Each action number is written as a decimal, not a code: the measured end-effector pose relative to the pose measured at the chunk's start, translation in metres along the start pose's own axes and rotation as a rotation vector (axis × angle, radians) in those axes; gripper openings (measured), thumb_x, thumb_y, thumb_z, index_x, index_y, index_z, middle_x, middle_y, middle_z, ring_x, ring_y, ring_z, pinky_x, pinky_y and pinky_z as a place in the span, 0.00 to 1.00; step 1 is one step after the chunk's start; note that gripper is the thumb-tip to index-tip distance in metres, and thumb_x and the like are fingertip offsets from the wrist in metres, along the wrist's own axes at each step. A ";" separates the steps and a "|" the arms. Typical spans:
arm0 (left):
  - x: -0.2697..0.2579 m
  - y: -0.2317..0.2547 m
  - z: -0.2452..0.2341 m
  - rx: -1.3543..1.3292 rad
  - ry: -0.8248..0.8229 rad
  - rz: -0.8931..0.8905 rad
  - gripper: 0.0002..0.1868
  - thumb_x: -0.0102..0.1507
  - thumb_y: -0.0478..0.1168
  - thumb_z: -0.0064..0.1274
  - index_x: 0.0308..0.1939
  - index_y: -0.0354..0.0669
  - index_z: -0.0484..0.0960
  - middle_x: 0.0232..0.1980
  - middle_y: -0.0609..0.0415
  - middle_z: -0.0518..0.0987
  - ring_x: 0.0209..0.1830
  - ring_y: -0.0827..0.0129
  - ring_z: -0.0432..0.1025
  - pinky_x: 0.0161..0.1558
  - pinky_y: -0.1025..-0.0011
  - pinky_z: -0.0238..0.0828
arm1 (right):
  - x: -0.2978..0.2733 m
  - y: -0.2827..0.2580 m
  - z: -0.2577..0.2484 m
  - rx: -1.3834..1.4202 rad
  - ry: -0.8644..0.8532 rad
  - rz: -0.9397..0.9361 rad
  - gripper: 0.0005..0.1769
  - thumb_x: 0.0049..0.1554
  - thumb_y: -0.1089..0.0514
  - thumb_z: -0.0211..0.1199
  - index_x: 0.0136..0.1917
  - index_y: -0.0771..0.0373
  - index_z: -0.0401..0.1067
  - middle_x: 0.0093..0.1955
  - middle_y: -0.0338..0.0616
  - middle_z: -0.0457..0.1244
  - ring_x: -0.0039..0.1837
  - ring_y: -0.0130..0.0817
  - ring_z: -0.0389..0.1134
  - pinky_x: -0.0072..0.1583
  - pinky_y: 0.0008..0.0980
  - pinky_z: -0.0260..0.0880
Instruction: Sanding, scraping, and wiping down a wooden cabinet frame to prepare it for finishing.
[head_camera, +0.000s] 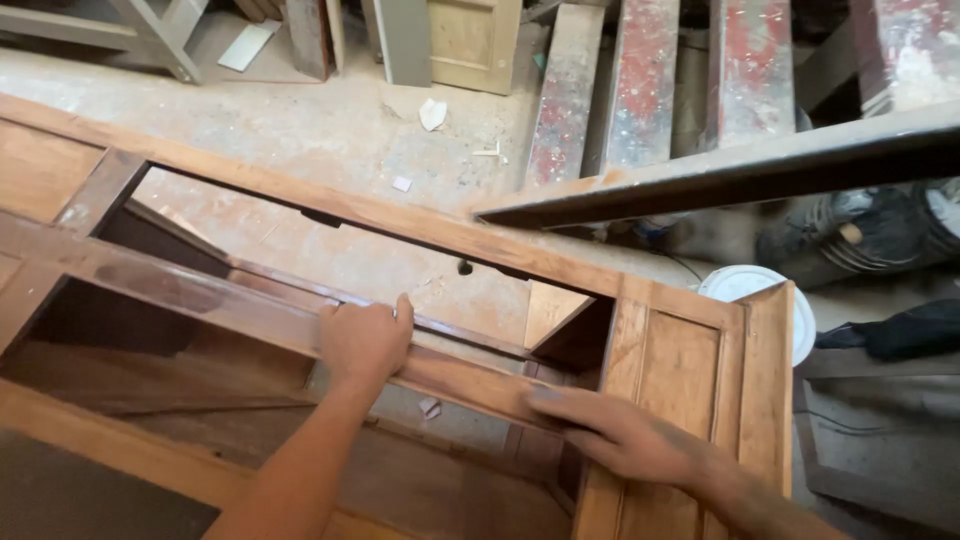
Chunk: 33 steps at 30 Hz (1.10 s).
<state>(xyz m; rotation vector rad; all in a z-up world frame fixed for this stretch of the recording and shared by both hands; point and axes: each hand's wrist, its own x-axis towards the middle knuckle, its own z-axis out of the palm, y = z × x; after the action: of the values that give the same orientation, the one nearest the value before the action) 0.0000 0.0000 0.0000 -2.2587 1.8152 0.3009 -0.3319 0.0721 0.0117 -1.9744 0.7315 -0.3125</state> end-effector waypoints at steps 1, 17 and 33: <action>0.004 0.002 0.001 -0.007 0.010 -0.002 0.39 0.72 0.57 0.23 0.30 0.45 0.90 0.33 0.48 0.86 0.39 0.53 0.78 0.56 0.58 0.59 | -0.013 0.006 -0.003 -0.011 0.000 -0.005 0.27 0.65 0.60 0.52 0.77 0.57 0.62 0.80 0.45 0.56 0.80 0.40 0.55 0.78 0.40 0.49; 0.004 -0.002 0.008 -0.028 0.113 0.049 0.38 0.73 0.56 0.27 0.22 0.46 0.88 0.26 0.52 0.84 0.32 0.54 0.76 0.50 0.58 0.60 | 0.004 -0.010 0.007 -0.209 -0.021 0.068 0.30 0.63 0.60 0.51 0.78 0.56 0.58 0.81 0.47 0.54 0.80 0.42 0.54 0.77 0.37 0.48; 0.004 -0.002 0.014 -0.022 0.099 0.015 0.37 0.73 0.57 0.26 0.27 0.47 0.90 0.30 0.49 0.85 0.39 0.52 0.78 0.53 0.57 0.59 | -0.027 0.014 -0.018 -0.085 -0.073 0.091 0.28 0.65 0.55 0.52 0.77 0.57 0.61 0.80 0.44 0.56 0.80 0.39 0.57 0.77 0.39 0.49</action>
<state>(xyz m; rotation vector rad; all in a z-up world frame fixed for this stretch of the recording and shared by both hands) 0.0029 0.0010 -0.0143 -2.3143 1.8867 0.2157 -0.3675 0.0714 0.0106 -2.0144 0.7957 -0.1566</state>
